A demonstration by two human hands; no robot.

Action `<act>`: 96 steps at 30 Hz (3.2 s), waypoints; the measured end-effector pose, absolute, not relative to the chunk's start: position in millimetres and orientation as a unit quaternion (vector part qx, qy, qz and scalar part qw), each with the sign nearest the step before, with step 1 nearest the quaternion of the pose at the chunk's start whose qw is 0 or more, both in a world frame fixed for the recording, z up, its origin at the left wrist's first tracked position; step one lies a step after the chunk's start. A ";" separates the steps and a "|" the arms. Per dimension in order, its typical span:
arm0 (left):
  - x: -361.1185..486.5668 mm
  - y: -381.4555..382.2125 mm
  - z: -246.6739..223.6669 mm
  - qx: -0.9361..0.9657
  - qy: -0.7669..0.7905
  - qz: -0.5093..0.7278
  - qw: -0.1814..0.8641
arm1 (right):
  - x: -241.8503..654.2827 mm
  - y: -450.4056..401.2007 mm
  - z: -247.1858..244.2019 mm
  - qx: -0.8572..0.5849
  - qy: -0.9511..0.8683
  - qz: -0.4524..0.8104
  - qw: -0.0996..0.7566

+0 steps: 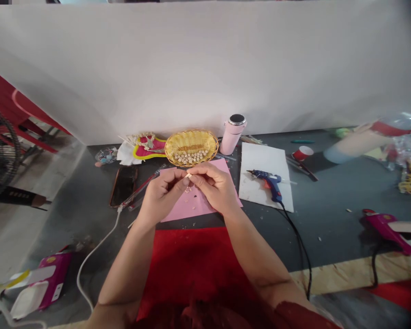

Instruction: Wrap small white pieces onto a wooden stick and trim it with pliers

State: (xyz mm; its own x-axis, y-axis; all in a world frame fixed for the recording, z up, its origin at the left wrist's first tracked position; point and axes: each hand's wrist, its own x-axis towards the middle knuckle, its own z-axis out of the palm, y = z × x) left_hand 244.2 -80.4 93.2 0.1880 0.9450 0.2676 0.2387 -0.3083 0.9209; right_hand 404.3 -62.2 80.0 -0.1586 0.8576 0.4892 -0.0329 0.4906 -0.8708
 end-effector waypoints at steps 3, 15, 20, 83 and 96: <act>243.6 -81.1 94.4 0.674 0.444 0.453 0.380 | 405.3 -61.9 80.6 -0.313 -0.652 0.399 0.563; 247.4 -83.2 95.1 0.676 0.443 0.475 0.347 | 406.9 -62.9 82.8 -0.318 -0.642 0.399 0.573; 247.2 -83.4 94.2 0.672 0.450 0.475 0.348 | 406.4 -62.8 78.9 -0.331 -0.614 0.449 0.558; 252.4 -84.9 90.6 0.686 0.449 0.511 0.256 | 408.7 -66.0 83.3 -0.336 -0.632 0.460 0.526; 252.1 -84.8 90.7 0.690 0.454 0.506 0.247 | 408.6 -65.4 81.6 -0.341 -0.633 0.457 0.523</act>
State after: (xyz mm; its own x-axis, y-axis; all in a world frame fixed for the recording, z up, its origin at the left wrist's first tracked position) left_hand 252.1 -84.8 90.7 0.0745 0.8769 0.4748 0.3769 -0.4656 0.8007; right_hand 408.6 -65.4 81.6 -0.2193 0.9103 0.3510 -0.0467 0.3495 -0.9358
